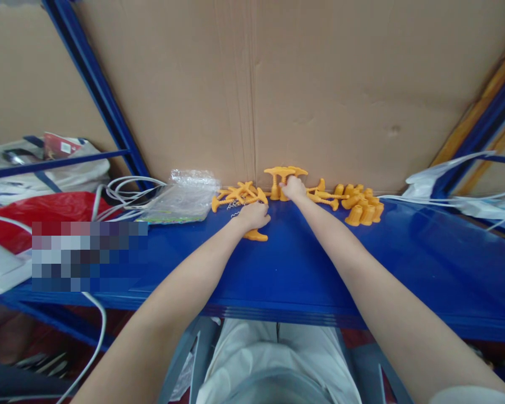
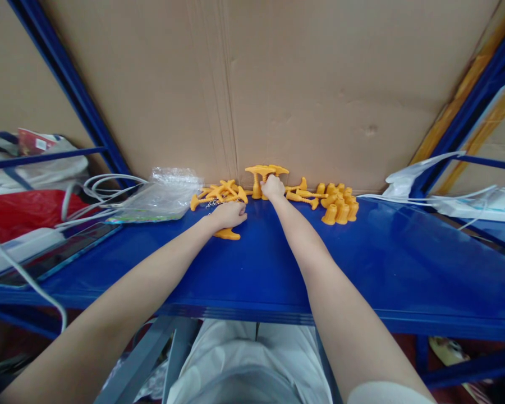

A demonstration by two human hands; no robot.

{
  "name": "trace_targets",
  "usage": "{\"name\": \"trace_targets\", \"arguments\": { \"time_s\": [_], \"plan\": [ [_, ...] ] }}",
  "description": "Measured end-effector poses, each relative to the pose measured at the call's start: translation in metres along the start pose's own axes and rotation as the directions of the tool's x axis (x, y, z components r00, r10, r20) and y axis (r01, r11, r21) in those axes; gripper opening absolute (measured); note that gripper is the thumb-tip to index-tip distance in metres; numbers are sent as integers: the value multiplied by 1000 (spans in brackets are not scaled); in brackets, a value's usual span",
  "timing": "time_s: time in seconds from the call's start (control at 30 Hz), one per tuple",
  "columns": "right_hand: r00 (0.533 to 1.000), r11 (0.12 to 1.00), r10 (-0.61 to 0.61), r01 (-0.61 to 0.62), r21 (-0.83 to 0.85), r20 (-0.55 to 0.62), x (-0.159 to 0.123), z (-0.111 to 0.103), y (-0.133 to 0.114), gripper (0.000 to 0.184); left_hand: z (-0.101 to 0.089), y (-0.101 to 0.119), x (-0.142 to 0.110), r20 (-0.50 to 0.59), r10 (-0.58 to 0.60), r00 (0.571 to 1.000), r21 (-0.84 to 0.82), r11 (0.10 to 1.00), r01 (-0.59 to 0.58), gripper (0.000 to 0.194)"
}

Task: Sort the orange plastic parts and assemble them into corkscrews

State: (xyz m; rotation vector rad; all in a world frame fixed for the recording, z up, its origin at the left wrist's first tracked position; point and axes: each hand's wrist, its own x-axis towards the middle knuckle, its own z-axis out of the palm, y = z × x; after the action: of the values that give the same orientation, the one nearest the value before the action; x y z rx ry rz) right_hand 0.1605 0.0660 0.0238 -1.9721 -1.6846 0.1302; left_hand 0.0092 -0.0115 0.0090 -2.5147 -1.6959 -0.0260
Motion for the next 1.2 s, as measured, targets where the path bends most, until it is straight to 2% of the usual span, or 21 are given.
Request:
{"name": "trace_targets", "arguments": {
  "time_s": [0.2, 0.37, 0.5, 0.6, 0.7, 0.77, 0.87, 0.97, 1.0, 1.07, 1.13, 1.2],
  "plan": [
    [1000, 998, -21, 21, -60, 11, 1, -1, 4, 45, 0, 0, 0, 0, 2, 1000, 5, 1000, -2, 33],
    [997, 993, -64, 68, -95, 41, 4, -12, 14, 47, 0, 1, -1, -7, 14, 1000, 13, 1000, -14, 33],
    [993, 980, -104, 113, -162, 64, 7, -35, 24, 40, 1, 0, -1, -18, 17, 1000, 6, 1000, -17, 32],
    [985, 955, -80, 119, -272, 152, 5, -58, 32, 36, 2, -1, 0, -23, 17, 1000, 8, 1000, -17, 32],
    [974, 901, -35, 129, -415, 226, 1, -82, 46, 29, 2, -1, 1, -16, 11, 1000, 12, 1000, -11, 31],
    [972, 852, -13, 133, -507, 234, -2, -96, 60, 29, 2, -1, 1, -13, 5, 1000, 18, 1000, -5, 31],
    [982, 816, 5, 107, -569, 191, -8, -109, 87, 32, 2, -1, 1, -14, 1, 1000, 27, 1000, 0, 32],
    [979, 822, 48, 75, -565, 200, -20, -115, 116, 30, 1, 0, 0, -19, 6, 1000, 17, 1000, -6, 33],
    [981, 831, 24, 86, -549, 191, -26, -115, 125, 30, 1, 0, 0, -20, 9, 1000, 16, 1000, -9, 33],
    [998, 854, -31, 54, -518, 54, -39, -114, 140, 34, 0, 0, 0, -17, 17, 1000, 17, 1000, -16, 33],
    [990, 884, -76, 12, -467, -119, -52, -113, 151, 39, 0, 0, 0, -14, 18, 1000, 15, 1000, -18, 33],
    [987, 898, -78, 8, -439, -142, -61, -114, 159, 38, 0, -1, 0, -12, 17, 1000, 11, 1000, -17, 32]
  ]
}}
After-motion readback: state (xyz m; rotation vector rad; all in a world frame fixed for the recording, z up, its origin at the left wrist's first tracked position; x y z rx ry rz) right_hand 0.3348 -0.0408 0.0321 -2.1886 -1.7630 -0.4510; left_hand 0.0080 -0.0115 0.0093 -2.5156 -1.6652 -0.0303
